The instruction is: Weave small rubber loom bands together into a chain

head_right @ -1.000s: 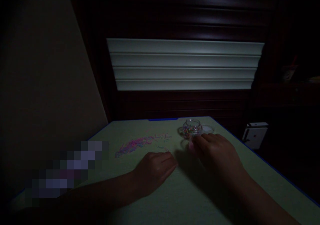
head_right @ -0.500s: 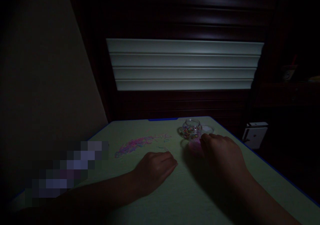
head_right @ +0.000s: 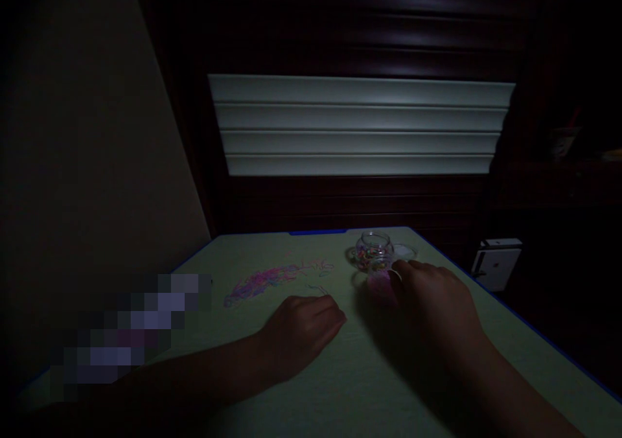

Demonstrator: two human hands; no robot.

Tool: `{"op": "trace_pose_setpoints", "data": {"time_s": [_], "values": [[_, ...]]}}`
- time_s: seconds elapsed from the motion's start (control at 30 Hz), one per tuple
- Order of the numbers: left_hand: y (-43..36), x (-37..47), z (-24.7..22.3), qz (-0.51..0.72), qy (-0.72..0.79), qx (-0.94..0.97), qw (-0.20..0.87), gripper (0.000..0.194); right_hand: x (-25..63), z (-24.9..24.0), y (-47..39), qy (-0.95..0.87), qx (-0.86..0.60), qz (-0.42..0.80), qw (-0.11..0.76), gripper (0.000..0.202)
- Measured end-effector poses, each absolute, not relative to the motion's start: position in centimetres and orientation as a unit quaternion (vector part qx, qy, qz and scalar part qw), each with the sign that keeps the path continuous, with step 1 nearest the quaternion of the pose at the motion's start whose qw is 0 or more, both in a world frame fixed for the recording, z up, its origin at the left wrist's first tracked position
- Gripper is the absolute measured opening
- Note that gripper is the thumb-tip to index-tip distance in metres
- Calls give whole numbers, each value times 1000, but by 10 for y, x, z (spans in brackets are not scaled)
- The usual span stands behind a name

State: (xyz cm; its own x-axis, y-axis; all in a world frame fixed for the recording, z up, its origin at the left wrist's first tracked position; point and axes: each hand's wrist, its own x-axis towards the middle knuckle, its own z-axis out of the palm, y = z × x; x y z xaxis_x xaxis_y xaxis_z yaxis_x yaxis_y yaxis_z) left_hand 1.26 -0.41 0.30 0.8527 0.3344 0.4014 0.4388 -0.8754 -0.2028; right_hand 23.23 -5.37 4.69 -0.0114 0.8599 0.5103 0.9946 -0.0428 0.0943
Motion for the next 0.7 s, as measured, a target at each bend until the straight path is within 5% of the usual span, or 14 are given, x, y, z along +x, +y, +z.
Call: {"op": "trace_pose_setpoints", "data": {"time_s": [0.33, 0.7], "values": [[-4, 14, 5, -192, -210, -947, 151, 19, 225, 51, -57, -766, -578, -184, 211, 22], [-5, 17, 8, -184, -215, -948, 147, 21, 219, 41, -50, -875, -452, -94, 147, 16]]}}
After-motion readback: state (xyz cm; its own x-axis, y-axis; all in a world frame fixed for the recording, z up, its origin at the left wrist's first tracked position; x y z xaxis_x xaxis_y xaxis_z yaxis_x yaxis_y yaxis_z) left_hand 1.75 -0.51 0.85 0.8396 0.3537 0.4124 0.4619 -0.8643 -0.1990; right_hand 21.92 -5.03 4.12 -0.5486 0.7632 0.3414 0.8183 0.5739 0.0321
